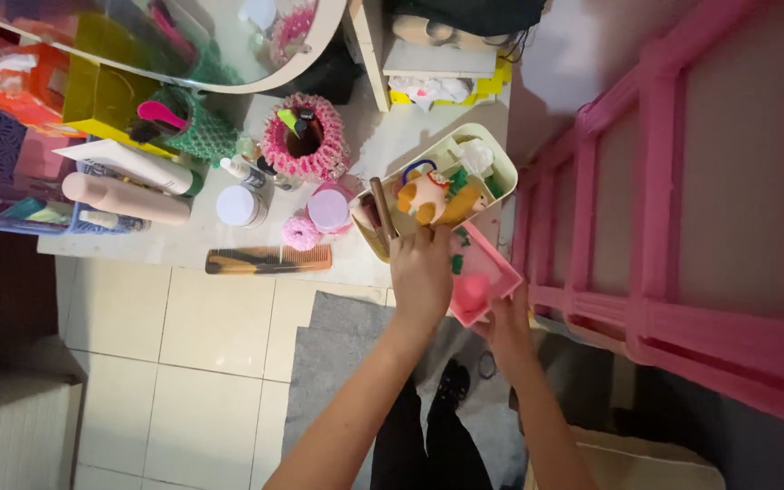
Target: Organizing cosmetic items and cleaning the vanity table surface with a tissue.
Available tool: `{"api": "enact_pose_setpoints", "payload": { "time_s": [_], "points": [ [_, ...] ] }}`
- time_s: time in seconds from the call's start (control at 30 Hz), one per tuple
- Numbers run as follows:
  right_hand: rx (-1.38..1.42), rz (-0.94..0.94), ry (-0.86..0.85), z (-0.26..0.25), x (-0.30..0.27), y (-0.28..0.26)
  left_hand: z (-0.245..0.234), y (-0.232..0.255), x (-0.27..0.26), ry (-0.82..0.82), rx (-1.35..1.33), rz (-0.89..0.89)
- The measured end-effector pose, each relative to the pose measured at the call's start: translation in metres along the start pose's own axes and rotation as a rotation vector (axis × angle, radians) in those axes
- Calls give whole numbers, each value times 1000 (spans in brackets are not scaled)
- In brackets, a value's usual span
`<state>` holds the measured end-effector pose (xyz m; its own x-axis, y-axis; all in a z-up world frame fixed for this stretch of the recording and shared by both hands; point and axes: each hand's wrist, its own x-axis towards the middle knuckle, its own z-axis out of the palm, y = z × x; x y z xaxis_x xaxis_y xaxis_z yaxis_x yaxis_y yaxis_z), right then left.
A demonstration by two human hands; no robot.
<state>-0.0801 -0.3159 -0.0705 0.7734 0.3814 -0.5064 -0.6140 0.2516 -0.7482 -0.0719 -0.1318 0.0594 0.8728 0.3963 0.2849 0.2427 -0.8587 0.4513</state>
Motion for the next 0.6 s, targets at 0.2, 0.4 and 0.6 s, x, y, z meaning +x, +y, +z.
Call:
{"api": "enact_pose_setpoints", "payload": {
  "time_s": [0.2,0.4,0.6],
  "points": [
    [-85,-12,81,27,-8,-33,4,-17,3,24,26,48],
    [-51,-8,61,39,2,-17,2,-16,-3,-18,38,77],
    [129,-90,-34,47,27,2,-5,-2,-16,-71,-63,70]
  ]
}}
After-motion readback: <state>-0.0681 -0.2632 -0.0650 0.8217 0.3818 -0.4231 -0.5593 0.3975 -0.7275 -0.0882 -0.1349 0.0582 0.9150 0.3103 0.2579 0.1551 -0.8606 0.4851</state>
